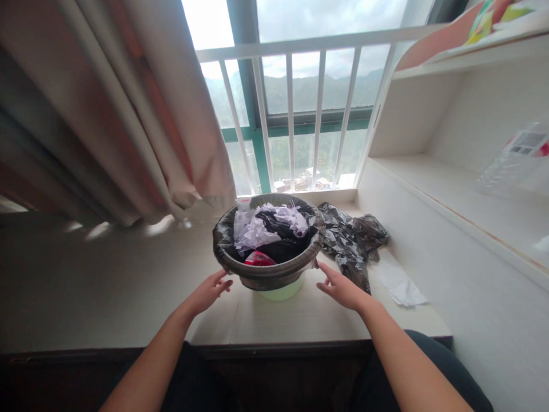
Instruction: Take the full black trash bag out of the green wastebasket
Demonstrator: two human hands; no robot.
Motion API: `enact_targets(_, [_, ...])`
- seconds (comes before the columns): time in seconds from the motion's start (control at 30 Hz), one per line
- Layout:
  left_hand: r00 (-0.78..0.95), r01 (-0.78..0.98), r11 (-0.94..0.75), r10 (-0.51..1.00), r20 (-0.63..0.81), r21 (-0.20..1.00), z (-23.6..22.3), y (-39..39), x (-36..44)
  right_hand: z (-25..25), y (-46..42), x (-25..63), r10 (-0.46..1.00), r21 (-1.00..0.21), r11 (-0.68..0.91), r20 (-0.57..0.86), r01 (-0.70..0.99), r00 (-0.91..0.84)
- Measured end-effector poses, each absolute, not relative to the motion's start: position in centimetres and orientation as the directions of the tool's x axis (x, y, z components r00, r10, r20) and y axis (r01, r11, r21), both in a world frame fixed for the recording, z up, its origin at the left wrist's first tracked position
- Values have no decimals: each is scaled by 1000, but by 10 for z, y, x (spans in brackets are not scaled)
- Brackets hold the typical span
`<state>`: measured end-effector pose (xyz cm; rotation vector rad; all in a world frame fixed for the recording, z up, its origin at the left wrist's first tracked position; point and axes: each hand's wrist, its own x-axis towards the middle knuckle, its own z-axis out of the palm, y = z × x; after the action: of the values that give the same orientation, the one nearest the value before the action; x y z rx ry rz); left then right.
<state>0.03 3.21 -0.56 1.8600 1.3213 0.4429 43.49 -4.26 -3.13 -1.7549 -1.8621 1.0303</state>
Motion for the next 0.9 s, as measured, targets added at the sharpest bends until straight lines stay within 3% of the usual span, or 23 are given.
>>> enact_targets(0.9, [389,624,-122,905,-172,772,-9,33,-1,-39,-41,437,968,-729,-41,-198,684,-152])
